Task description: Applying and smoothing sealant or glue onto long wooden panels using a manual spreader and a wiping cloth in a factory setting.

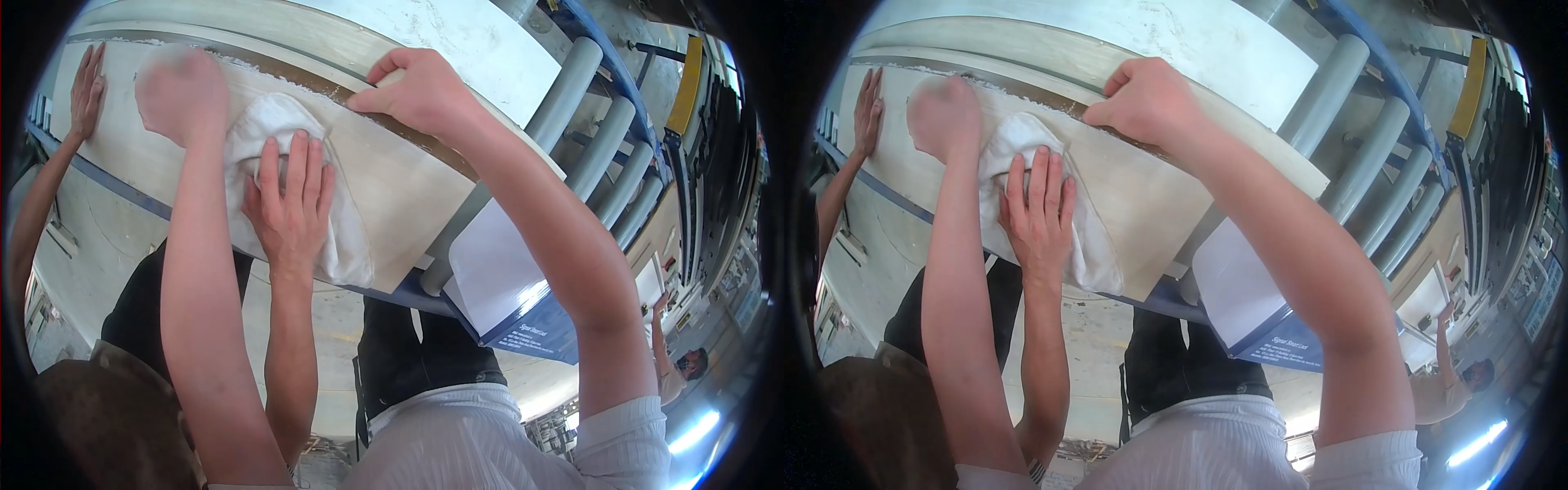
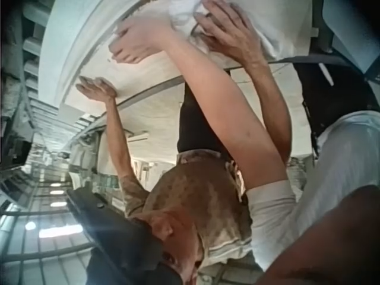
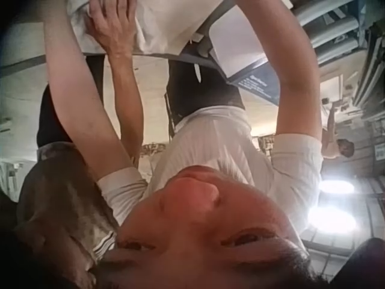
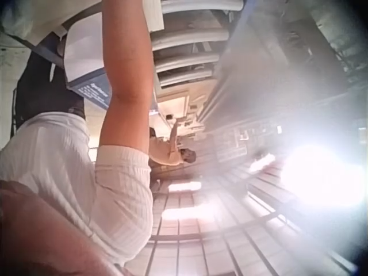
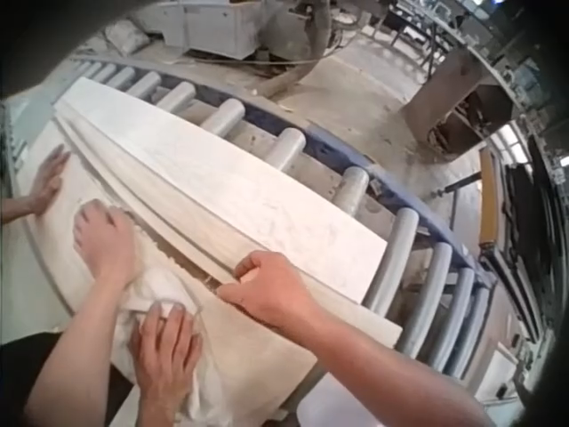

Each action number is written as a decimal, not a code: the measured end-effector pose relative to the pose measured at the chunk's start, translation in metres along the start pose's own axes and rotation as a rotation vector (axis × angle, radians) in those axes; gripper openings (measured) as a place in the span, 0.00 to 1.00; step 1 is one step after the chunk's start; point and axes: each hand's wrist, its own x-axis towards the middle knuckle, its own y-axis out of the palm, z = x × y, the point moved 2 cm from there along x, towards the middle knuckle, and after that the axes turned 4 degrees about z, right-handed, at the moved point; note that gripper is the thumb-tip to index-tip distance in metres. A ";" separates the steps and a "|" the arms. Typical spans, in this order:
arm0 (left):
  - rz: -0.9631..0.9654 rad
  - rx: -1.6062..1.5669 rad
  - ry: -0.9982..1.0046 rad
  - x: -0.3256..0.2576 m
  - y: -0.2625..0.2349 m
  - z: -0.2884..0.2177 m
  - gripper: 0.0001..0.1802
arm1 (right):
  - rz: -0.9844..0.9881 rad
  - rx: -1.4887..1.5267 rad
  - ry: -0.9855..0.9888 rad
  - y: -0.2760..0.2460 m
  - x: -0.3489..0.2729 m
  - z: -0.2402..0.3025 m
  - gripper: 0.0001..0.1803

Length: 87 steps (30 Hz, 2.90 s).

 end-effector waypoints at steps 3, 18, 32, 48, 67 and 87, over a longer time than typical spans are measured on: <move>0.186 -0.110 -0.023 0.003 -0.005 -0.003 0.32 | 0.029 0.027 0.025 -0.002 -0.006 0.002 0.24; -0.912 2.126 0.622 0.102 0.072 -0.119 0.33 | -0.237 0.148 -0.295 -0.054 -0.081 0.019 0.22; 0.457 1.897 0.360 -0.336 0.210 0.131 0.15 | -0.563 0.569 -0.279 -0.024 -0.530 -0.141 0.10; -0.136 2.417 -0.880 -0.590 -0.091 -0.022 0.35 | -0.636 0.601 -0.225 0.213 -0.760 -0.294 0.06; 1.351 2.323 -0.818 -0.659 0.120 0.466 0.29 | -1.310 0.922 0.098 0.367 -1.073 -0.598 0.14; 1.757 2.608 -0.939 -0.655 0.163 0.713 0.24 | -1.708 1.445 0.174 0.409 -1.144 -0.716 0.10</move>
